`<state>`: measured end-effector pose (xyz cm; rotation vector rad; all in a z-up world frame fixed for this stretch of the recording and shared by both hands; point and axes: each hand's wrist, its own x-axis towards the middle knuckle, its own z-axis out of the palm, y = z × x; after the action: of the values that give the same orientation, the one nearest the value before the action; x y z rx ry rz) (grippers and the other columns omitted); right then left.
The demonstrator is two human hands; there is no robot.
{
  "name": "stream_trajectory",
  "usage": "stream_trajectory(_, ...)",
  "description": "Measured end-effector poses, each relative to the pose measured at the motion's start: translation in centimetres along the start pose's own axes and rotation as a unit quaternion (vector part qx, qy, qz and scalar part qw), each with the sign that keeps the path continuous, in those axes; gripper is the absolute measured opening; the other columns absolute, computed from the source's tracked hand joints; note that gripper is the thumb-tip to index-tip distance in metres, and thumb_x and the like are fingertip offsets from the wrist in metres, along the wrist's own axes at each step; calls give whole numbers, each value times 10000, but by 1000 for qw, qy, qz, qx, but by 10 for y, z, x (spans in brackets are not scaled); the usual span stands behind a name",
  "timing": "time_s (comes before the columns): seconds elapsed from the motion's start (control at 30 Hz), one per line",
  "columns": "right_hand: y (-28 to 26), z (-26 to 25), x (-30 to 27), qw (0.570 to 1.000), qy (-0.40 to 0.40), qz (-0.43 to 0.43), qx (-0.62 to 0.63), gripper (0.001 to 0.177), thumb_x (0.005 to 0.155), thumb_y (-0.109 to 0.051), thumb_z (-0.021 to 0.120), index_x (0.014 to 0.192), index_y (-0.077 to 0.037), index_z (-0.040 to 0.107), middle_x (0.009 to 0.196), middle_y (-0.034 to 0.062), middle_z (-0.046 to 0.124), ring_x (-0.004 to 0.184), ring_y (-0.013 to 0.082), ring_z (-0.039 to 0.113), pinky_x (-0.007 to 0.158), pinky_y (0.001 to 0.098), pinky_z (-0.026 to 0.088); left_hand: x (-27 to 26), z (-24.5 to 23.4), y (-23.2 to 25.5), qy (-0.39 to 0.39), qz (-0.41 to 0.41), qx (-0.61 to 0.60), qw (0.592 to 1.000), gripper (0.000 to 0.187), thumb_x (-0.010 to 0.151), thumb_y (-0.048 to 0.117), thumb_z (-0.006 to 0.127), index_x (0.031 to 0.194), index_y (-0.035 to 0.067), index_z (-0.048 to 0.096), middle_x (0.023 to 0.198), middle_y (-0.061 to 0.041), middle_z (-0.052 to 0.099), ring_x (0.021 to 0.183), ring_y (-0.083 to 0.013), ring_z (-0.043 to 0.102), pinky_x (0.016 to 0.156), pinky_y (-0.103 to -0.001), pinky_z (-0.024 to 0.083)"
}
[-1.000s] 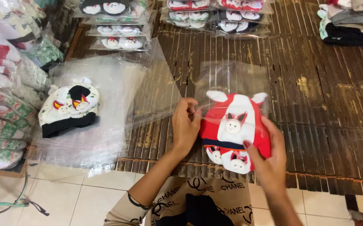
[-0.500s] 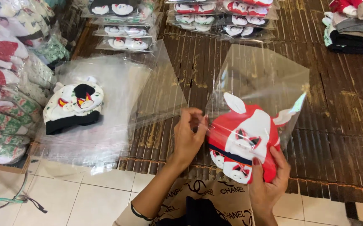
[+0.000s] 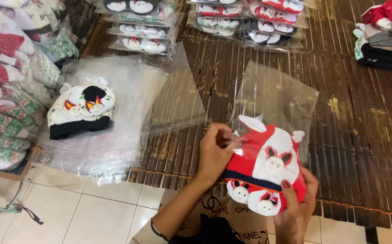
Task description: Packaging baby hats and socks into clear plastic bags
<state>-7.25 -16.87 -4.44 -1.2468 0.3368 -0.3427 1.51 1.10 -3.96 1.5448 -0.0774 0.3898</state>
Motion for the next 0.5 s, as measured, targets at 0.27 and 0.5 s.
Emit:
stream_trajectory(0.27,-34,3,26,990,-94,-30,-100,641,796,178,502,1399,-18,410,1498,189,508,1331,269,520,1092,372,437,17,-1,37,-18,147,87,985,154,820,-93,681,883,-7,570,1045,-99,616,790,-160,612,700,-268,565)
stream_trajectory(0.5,-5,12,-6,919,-63,-247,-300,580,820,47,689,1375,32,522,1481,245,496,1336,343,513,1137,428,418,29,2,-19,32,-16,30,999,334,869,163,782,1044,29,530,879,-43,589,701,-107,572,616,-254,504)
